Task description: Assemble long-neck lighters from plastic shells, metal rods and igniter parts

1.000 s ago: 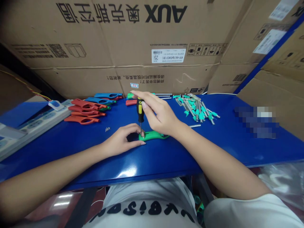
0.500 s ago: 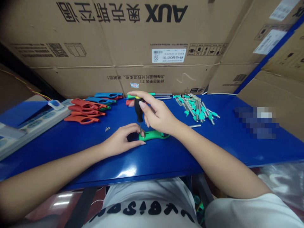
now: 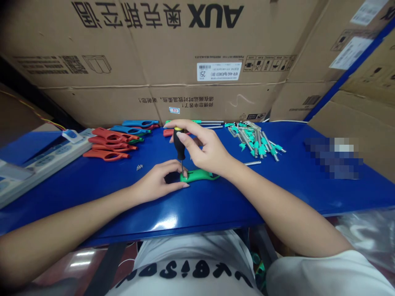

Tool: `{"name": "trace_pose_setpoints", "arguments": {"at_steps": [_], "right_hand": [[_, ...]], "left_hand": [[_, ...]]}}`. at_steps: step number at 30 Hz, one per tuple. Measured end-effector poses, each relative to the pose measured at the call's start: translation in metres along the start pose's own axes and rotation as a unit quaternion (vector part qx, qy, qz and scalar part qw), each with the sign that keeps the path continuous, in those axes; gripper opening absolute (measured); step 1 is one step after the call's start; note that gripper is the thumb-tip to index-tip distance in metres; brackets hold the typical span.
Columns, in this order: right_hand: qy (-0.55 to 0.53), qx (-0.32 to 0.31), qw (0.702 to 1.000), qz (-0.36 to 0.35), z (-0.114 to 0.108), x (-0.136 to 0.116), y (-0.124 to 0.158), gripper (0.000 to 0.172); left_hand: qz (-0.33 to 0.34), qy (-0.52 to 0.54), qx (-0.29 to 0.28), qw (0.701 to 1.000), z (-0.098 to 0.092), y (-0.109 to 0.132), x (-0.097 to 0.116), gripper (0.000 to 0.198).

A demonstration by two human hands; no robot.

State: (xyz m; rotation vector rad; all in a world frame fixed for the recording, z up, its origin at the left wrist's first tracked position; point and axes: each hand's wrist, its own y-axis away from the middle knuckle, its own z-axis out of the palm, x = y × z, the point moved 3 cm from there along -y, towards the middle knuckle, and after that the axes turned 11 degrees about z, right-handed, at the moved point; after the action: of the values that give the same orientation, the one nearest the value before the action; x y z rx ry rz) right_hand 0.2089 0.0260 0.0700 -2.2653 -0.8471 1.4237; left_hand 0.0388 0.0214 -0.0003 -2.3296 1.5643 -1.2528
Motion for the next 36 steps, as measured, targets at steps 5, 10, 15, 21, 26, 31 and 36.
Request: {"name": "trace_pose_setpoints", "arguments": {"at_steps": [5,10,15,21,26,31,36], "right_hand": [[0.101,0.112,0.988,-0.026,-0.007,0.005,-0.001,0.027],[0.020,0.030,0.999,0.038,-0.007,0.014,-0.006,0.039],[0.042,0.052,0.997,0.030,-0.009,0.020,-0.007,0.034],[0.129,0.097,0.986,-0.052,-0.010,0.007,-0.001,0.031],[0.030,-0.022,0.999,-0.016,-0.002,0.001,-0.001,0.036],[0.152,0.065,0.980,-0.110,-0.008,-0.008,0.003,0.029],[0.076,-0.059,0.994,-0.055,0.001,-0.007,0.003,0.041]], "left_hand": [[0.005,-0.010,0.001,1.000,0.000,0.000,0.001,0.018],[0.005,-0.005,0.002,1.000,-0.001,-0.001,0.002,0.019],[0.005,-0.009,0.001,1.000,-0.001,-0.001,0.001,0.020],[0.005,-0.008,0.003,1.000,0.000,0.000,0.001,0.020],[0.001,0.000,0.003,1.000,0.000,0.000,0.001,0.019],[0.001,-0.010,0.005,1.000,0.000,0.001,0.000,0.019],[0.005,-0.007,0.006,1.000,0.000,0.000,0.001,0.018]]}}
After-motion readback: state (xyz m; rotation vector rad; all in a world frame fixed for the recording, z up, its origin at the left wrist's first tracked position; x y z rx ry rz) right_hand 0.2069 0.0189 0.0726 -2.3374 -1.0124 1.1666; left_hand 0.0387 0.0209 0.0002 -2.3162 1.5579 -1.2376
